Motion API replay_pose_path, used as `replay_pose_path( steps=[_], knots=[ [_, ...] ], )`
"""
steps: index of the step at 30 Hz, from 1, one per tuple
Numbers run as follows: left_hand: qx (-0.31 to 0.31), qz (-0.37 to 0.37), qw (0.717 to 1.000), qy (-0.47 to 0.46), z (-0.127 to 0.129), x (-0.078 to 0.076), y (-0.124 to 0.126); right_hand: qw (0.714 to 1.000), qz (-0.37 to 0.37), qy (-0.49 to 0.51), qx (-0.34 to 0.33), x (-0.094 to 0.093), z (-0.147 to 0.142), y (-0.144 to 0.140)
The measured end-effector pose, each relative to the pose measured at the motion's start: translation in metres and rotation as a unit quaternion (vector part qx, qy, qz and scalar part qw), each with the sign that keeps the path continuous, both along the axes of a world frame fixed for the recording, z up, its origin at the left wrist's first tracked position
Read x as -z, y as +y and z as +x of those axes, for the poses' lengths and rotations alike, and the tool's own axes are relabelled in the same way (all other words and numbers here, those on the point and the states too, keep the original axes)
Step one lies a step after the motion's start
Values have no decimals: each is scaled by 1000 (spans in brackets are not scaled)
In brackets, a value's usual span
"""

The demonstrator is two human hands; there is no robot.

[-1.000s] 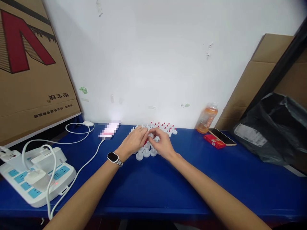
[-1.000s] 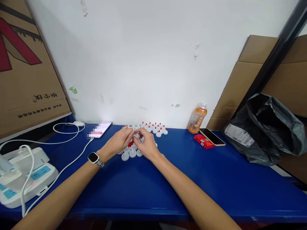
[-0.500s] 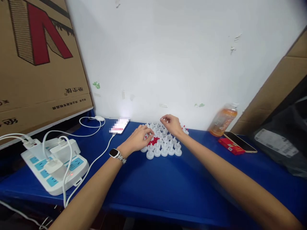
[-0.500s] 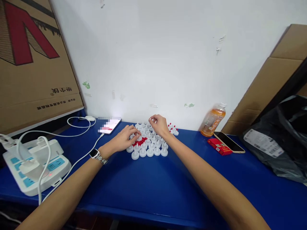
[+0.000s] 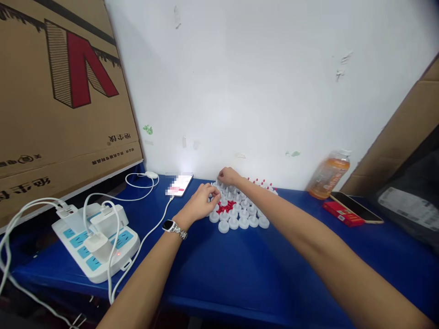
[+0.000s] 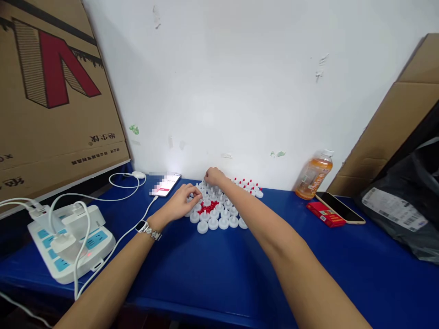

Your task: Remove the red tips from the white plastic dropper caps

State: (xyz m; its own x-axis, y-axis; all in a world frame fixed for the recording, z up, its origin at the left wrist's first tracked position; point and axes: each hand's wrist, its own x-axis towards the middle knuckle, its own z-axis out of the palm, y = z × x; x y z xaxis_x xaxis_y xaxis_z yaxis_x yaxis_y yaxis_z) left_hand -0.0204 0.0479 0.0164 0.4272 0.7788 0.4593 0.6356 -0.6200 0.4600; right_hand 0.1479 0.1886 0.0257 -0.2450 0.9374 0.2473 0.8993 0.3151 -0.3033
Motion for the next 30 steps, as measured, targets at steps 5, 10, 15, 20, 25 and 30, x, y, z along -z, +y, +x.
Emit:
replay_pose_path(
  steps=[5, 10, 15, 20, 25, 30],
  knots=[
    [9, 14, 1000, -18, 3, 1, -1, 998, 53, 23, 29, -10, 30, -29],
    [35, 25, 999, -12, 16, -3, -1, 989, 80, 64, 108, 2, 100, -83],
    [62, 34, 997, 8, 40, -17, 10, 989, 76, 8, 131, 16, 132, -109],
    [67, 63, 996, -16, 57, -23, 20, 985, 77, -47, 147, 15, 115, -99],
    [38, 72, 996, -34, 50, -12, 20, 980, 69, -61, 175, 14, 101, -81],
    [27, 62, 997, -37, 34, -8, 13, 980, 124, 8, 157, 13, 97, -92]
  ],
)
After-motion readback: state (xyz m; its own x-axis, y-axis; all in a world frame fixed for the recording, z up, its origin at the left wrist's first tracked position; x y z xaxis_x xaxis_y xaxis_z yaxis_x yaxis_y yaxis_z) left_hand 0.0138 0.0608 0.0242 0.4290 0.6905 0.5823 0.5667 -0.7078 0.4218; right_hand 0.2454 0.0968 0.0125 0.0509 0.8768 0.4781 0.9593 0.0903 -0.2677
